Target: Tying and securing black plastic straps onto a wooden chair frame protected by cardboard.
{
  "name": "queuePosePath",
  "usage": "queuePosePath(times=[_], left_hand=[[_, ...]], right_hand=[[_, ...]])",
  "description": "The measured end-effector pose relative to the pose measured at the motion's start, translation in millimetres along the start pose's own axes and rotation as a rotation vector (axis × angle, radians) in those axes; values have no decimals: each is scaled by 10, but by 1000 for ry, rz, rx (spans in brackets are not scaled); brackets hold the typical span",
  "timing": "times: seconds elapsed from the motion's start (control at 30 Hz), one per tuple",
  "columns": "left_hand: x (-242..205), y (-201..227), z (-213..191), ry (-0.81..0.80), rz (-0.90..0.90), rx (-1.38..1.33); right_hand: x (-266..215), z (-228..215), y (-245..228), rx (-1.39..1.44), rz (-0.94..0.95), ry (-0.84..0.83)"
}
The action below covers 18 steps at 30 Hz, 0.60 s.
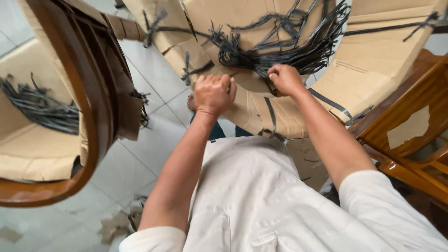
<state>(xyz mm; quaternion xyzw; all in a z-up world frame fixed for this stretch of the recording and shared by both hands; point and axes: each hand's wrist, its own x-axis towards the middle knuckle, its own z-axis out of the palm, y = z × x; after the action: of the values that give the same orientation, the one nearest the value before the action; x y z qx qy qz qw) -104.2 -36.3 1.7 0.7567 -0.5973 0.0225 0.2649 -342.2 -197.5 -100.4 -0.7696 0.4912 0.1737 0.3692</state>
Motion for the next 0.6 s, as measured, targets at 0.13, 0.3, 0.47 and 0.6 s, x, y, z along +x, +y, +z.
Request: queuePosePath(times=[0.13,0.3,0.47,0.6], left_hand=[[-8,3,9,-25,-10,44],[-20,28,-28,-111,-82,81],[-1,45,-52,-126,-83,66],[15,40,-67,-139,-77,72]], right_hand=[[570,467,598,8,38,-36],[814,748,691,-163,-205,74],[1042,1037,554,-261,-252,64],[1285,1397,716,-369,-252,76]])
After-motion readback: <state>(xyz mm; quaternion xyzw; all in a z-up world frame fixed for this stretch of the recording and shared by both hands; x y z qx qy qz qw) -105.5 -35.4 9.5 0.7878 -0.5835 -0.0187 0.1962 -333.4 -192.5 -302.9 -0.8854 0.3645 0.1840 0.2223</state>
